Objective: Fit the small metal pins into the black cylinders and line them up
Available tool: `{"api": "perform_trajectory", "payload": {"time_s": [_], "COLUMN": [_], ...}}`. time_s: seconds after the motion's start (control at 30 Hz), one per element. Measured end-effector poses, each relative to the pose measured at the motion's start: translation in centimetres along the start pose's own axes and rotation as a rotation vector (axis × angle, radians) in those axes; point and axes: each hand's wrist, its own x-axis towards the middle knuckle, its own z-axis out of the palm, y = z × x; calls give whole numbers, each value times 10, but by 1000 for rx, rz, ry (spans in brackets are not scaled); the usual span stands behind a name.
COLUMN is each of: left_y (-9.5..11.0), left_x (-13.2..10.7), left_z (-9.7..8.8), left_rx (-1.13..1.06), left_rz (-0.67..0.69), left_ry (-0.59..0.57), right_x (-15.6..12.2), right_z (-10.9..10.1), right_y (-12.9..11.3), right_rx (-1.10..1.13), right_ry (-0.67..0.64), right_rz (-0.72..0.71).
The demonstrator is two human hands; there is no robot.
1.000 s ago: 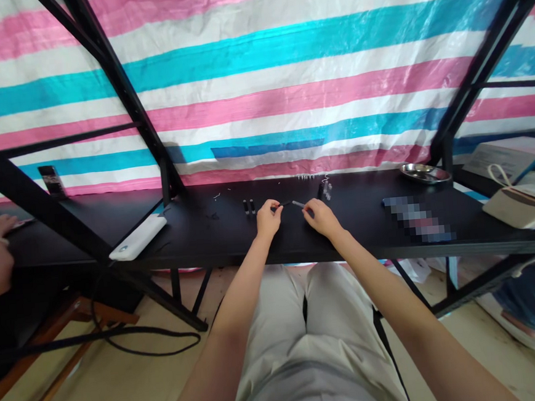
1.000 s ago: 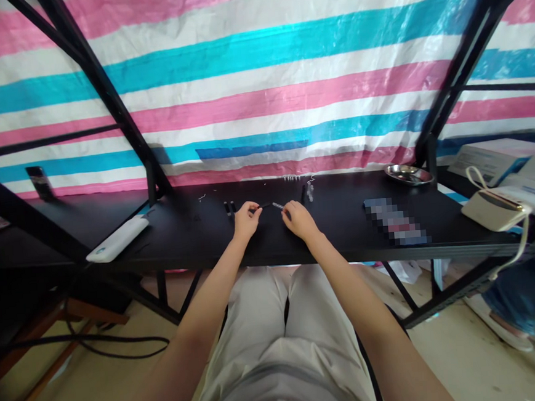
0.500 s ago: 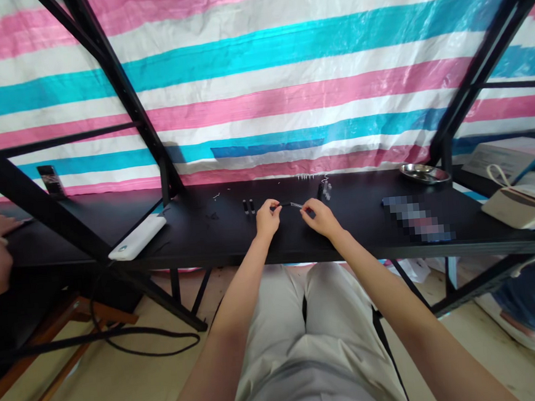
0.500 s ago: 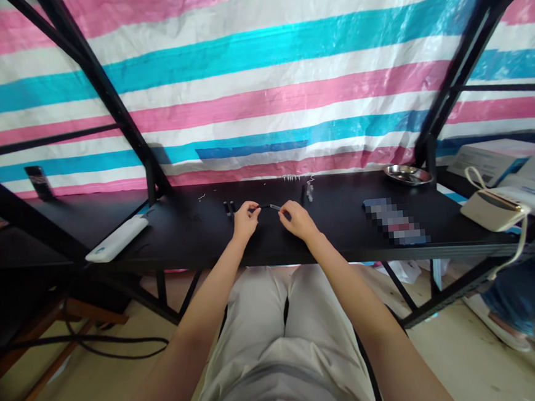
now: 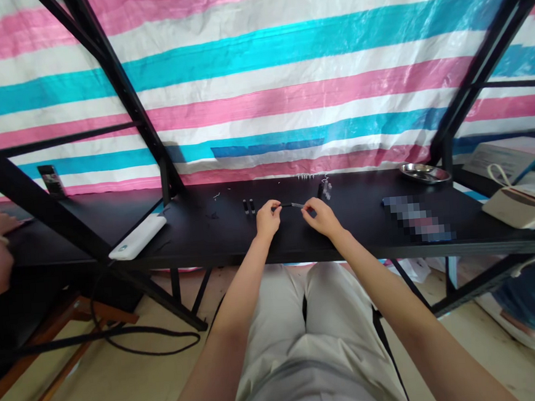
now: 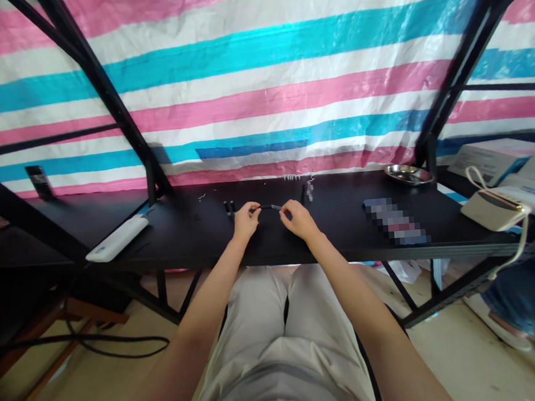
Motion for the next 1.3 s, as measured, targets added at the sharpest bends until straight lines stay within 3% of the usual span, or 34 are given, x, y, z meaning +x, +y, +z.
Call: {"api": "perform_trajectory", "payload": {"time_s": [0.53,0.8,1.03,1.3], "left_y": [2,7,4,4], "left_x": [1,0,-1,0], "left_z": [3,2,4,4], "left_rx": [-351,-404,-409,-412], "left_rz": [-89,-116,-91,-65], "left_ry": [-158,-209,-235,-229], "right_x": [3,4,3,2], "right_z": [9,13,21,18], "right_y": [19,29,30,27], "right_rx": [179,333,569,525], "right_ry": [107,208,112,59], "right_rz": [258,229,172,223]}}
